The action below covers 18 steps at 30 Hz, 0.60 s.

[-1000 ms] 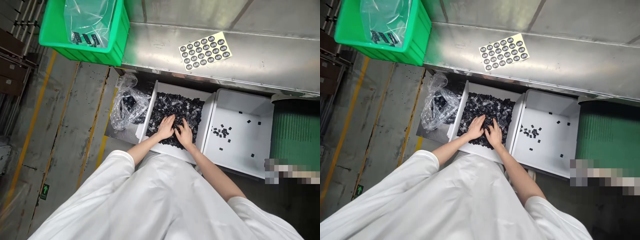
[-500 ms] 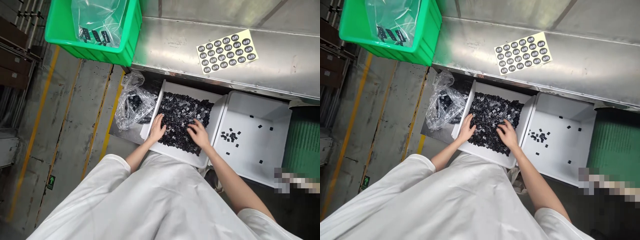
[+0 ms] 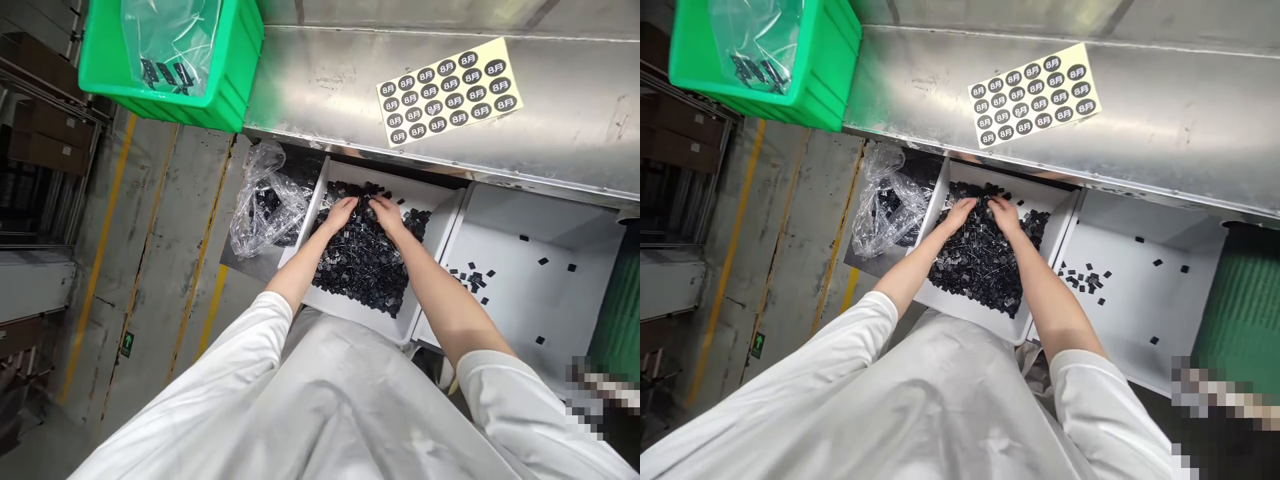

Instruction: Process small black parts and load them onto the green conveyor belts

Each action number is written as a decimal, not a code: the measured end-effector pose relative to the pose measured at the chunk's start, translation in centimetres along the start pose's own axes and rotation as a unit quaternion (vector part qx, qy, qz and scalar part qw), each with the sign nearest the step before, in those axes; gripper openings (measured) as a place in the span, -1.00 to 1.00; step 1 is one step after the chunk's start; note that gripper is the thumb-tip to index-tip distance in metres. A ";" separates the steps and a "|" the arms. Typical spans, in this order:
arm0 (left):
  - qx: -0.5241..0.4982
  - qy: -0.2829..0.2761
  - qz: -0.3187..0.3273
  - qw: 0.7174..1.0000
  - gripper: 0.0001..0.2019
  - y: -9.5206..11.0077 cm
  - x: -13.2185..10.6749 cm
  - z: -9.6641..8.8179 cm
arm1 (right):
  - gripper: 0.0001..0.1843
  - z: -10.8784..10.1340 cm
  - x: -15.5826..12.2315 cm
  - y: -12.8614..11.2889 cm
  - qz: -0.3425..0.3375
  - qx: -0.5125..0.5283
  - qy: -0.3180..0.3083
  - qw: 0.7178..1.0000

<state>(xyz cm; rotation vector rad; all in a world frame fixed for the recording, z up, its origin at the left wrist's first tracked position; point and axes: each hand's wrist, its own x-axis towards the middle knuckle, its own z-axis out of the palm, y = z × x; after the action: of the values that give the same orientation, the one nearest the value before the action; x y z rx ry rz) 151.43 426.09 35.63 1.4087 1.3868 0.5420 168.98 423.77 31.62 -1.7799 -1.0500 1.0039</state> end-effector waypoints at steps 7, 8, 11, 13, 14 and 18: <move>0.176 -0.031 0.168 0.970 -0.62 -2.0 -13.9 -1.2 | -0.57 -2.4 -13.9 -0.5 -0.189 -0.095 -0.169 0.963; 0.210 -0.042 0.199 0.956 -0.60 -2.6 -15.4 -1.5 | -0.55 -3.1 -15.3 -0.3 -0.233 -0.132 -0.188 0.945; 0.287 -0.063 0.246 0.924 -0.53 -4.0 -16.7 -1.9 | -0.48 -4.2 -16.4 0.4 -0.310 -0.236 -0.211 0.897; 0.311 -0.029 0.225 0.923 -0.54 -4.4 -15.4 -2.0 | -0.48 -4.0 -15.5 0.7 -0.315 -0.296 -0.179 0.884; 0.320 -0.005 0.205 0.925 -0.56 -4.4 -14.6 -2.0 | -0.49 -3.7 -15.0 0.8 -0.309 -0.323 -0.156 0.881; 0.359 -0.005 0.178 0.916 -0.56 -4.4 -14.5 -2.5 | -0.43 -2.9 -15.8 1.1 -0.312 -0.384 -0.150 0.856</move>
<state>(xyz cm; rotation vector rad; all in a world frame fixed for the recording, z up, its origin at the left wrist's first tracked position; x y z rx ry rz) 144.06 412.83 37.56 2.2837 1.3874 0.2442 166.62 408.23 35.08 -1.6530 -2.2852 0.4609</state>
